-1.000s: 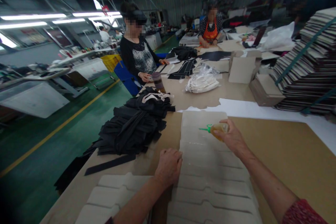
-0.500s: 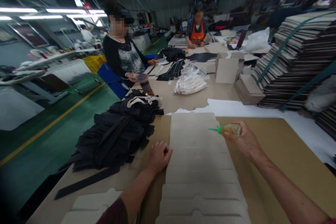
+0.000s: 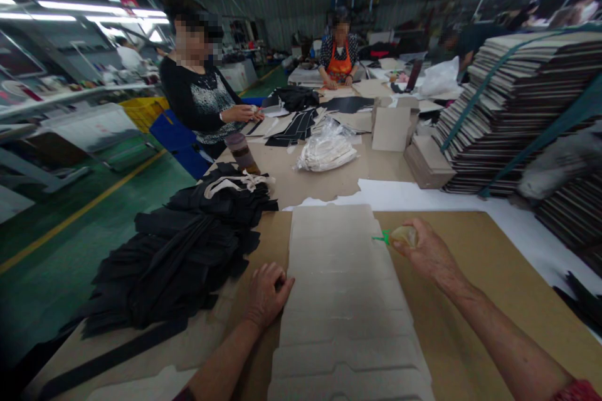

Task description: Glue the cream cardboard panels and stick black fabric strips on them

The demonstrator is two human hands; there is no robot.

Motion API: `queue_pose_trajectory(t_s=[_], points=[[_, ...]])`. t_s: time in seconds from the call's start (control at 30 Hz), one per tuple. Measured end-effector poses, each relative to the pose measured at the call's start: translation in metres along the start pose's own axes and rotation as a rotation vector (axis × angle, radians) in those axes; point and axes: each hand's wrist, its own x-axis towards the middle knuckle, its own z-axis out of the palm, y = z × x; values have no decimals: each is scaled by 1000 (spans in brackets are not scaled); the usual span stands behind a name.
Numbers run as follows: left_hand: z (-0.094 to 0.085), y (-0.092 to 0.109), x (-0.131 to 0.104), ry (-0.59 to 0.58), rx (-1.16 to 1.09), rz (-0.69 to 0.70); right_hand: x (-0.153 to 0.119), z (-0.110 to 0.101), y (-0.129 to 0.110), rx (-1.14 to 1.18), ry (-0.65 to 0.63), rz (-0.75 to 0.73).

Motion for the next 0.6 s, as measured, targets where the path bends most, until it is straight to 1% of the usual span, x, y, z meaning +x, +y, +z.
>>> queue_pose_trajectory(t_s=[0.17, 0.27, 0.33, 0.43, 0.5, 0.6], points=[[1, 0, 0, 5, 5, 3, 5, 8, 7, -95, 13, -83], [2, -1, 0, 10, 6, 4, 9, 8, 6, -129, -27, -122], [2, -1, 0, 10, 2, 9, 11, 5, 5, -150, -50, -128], [2, -1, 0, 10, -4, 18, 10, 2, 2, -154, -33, -122], [1, -1, 0, 12, -3, 20, 8, 3, -1, -135, -35, -116], [1, -1, 0, 12, 0, 22, 7, 7, -5, -126, -78, -125]])
